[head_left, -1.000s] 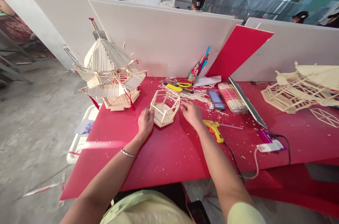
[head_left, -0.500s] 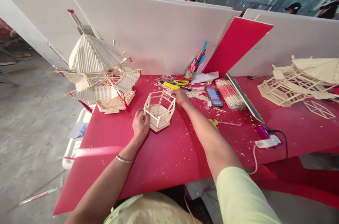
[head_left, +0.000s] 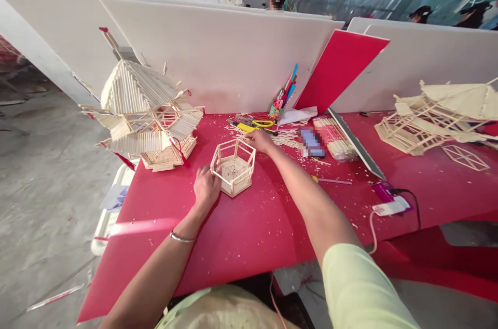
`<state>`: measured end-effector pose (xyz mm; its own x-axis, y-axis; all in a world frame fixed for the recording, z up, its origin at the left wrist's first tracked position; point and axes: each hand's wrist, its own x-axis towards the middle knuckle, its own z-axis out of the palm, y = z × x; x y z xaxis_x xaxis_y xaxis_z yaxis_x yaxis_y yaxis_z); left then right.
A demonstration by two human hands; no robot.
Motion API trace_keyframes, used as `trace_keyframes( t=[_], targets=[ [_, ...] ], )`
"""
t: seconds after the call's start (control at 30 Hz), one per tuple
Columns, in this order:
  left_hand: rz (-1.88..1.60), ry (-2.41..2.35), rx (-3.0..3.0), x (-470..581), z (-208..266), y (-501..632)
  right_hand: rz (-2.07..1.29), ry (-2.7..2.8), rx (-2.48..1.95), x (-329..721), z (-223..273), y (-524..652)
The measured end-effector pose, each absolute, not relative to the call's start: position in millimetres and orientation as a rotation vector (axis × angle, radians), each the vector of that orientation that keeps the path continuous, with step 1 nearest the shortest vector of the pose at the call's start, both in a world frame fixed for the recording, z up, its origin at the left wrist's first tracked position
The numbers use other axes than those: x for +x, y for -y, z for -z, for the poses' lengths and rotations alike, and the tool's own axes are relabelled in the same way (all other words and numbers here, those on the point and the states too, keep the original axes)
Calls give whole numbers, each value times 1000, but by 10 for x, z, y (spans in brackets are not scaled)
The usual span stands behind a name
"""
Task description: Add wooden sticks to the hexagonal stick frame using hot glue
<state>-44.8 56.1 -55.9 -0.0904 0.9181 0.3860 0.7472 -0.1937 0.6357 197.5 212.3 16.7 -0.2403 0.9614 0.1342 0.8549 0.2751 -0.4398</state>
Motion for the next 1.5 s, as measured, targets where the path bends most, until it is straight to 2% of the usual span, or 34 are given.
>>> trace_keyframes(
  t=[0.23, 0.37, 0.6, 0.77, 1.0, 1.27, 1.43, 1.5],
  targets=[
    [-1135, -1838, 1802, -459, 590, -588, -223, 2147, -1850, 2580, -437, -1693],
    [-1160, -1852, 1773, -463, 640, -590, -277, 2112, -1872, 2994, -595, -1128],
    [-1167, -1822, 1768, -462, 619, -562, -388, 1796, -2144, 3620, -309, 38],
    [-1144, -1813, 1802, -475, 621, -536, -338, 1605, -2356, 3564, 33, 409],
    [-1120, -1804, 1811, -489, 620, -504, -74, 1581, -2497, 3440, 239, 390],
    [-1078, -1826, 1871, -524, 577, -519, 124, 1444, -2452, 3428, 68, 496],
    [-815, -1884, 2204, -732, 457, 100, 195, 1421, -2337, 3450, -88, 697],
    [-689, -1689, 2351, -726, 470, 522, 201, 1368, -2301, 3461, -143, 807]
  ],
)
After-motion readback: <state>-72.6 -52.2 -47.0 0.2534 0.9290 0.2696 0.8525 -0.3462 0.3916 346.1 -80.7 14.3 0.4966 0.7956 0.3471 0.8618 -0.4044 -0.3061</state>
